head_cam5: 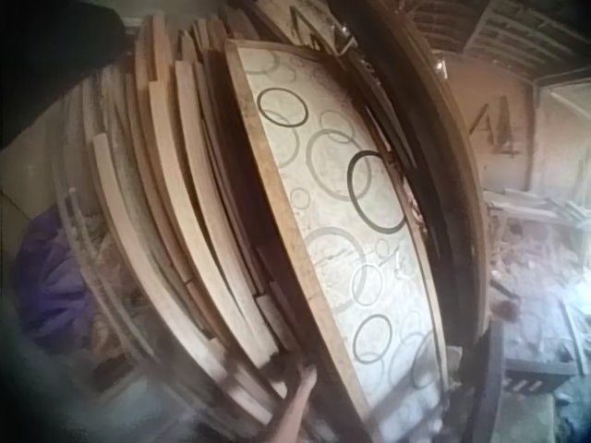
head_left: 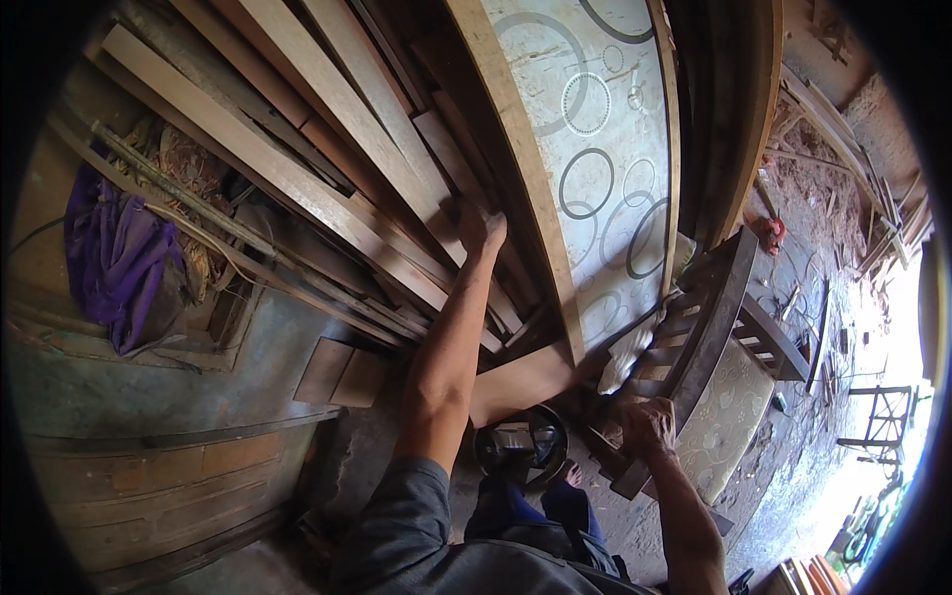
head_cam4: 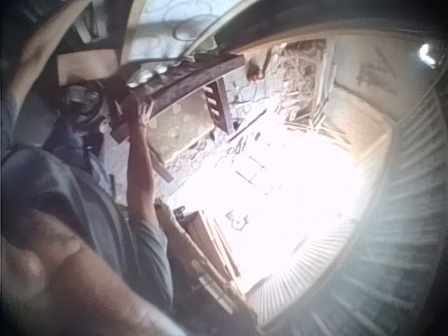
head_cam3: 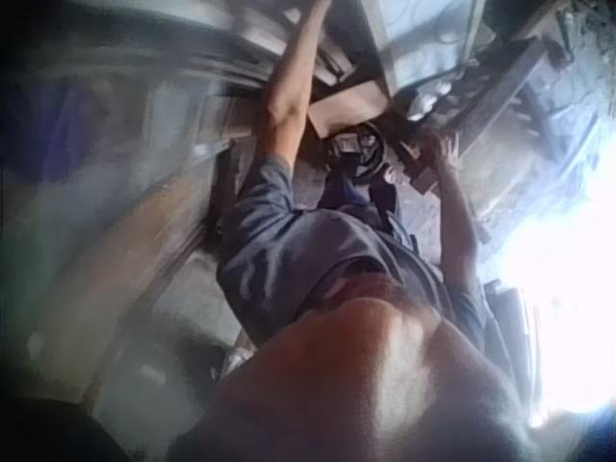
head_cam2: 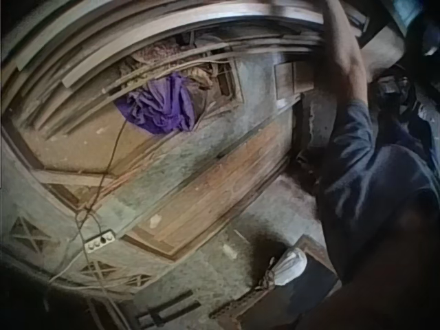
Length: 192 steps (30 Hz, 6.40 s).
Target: The person assembles two thin wooden strips into a cross shape using a hammer, then retrieves a longer wooden plank and sands its surface with an electric sander. The person works while sitting on the floor in a cluttered workshop.
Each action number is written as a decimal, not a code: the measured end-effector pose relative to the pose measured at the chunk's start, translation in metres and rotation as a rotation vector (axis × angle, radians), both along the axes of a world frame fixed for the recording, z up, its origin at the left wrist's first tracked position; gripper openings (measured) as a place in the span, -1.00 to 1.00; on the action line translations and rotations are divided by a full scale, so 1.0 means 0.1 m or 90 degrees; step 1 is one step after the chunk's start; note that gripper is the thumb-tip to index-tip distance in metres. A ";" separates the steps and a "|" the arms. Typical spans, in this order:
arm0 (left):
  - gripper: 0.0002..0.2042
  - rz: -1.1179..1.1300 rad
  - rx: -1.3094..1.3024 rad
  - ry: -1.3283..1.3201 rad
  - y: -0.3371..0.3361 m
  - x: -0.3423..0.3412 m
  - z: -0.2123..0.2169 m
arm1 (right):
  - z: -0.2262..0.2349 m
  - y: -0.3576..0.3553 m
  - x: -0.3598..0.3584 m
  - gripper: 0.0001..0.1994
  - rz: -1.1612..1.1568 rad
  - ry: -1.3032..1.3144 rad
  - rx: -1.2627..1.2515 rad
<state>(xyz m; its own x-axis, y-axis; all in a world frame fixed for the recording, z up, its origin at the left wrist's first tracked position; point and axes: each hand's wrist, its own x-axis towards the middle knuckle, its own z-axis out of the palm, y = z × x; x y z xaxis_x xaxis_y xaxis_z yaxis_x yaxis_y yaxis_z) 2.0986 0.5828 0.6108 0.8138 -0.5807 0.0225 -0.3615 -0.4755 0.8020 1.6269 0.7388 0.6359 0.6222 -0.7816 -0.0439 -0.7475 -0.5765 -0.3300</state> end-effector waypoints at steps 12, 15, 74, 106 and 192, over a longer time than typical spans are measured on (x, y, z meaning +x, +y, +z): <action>-0.69 -0.085 -0.150 0.027 0.28 -0.02 -0.18 | 0.03 -0.01 0.02 -0.90 0.012 -0.015 -0.007; -0.69 -0.074 -0.148 0.067 0.40 -0.07 -0.28 | 0.05 -0.02 0.04 -0.92 0.011 -0.031 -0.019; -0.41 -0.126 -0.654 0.022 1.81 0.76 3.62 | -0.06 0.01 -0.02 -0.88 -0.006 -0.062 -0.049; -0.31 -0.170 -0.488 0.185 2.78 -0.26 3.17 | -0.45 -0.03 -0.10 -0.75 -0.026 0.025 -0.052; -0.47 -0.011 -0.369 0.690 3.70 -2.17 0.93 | 0.95 3.14 -0.43 -0.22 -0.103 -0.153 0.142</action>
<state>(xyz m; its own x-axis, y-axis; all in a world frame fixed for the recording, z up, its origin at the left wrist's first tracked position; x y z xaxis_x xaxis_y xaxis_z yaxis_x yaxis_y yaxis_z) 1.8817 0.9526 0.7033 0.5649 -0.7202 -0.4027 0.6202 0.0487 0.7830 1.5842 1.0525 0.7314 0.5040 -0.8588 -0.0921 -0.7093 -0.3507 -0.6115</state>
